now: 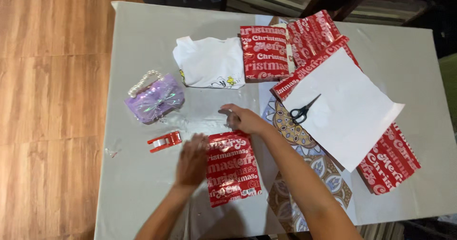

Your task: The person wraps a small rectangular item in red Christmas-themed wrapping paper, folds the edges, and secures them with tape. They then fold a white t-shirt and place it on the table.

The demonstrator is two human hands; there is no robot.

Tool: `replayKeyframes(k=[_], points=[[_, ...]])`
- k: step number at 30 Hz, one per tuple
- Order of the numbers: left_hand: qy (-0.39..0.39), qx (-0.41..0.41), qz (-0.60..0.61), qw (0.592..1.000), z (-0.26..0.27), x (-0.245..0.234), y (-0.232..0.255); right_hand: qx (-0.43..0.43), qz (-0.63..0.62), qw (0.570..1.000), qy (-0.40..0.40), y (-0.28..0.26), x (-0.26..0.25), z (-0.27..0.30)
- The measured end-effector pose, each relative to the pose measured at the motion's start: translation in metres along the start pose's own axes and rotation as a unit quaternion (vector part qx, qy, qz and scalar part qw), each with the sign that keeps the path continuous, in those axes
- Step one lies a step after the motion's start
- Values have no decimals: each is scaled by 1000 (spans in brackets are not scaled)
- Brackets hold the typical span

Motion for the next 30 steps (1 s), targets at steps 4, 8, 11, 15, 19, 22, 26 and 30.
replayKeyframes(k=[4, 8, 11, 15, 19, 22, 26, 30], points=[[-79, -29, 10, 996, 9, 58, 13, 1, 3, 999, -38, 26, 22, 4], [-103, -26, -9, 994, 16, 82, 13, 27, -16, 998, -45, 46, 36, 4], [-100, -33, -23, 994, 19, 86, 11, 39, -6, 998, -43, 53, 40, 6], [-116, -46, -12, 992, 18, 90, 8, 42, 2, 999, -26, 50, 41, 4], [-110, -68, -16, 991, 16, 90, 5, 55, 34, 998, -20, 49, 44, 3], [-113, -84, -13, 990, 14, 90, 4, 66, 65, 995, -20, 50, 46, 1], [-123, -76, -21, 989, 9, 91, 7, 71, 100, 992, -22, 47, 48, -2], [-179, -70, -79, 978, 8, 105, 10, 65, 119, 991, -13, 37, 46, -1]])
Point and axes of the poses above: each hand's wrist, its own z-axis away from the middle knuckle, its own x-axis out of the palm, y = z × x, the point moved 9 cm from there along -z, towards the middle knuckle, and after that the axes turned 3 degrees about x, right-handed, at the moved point
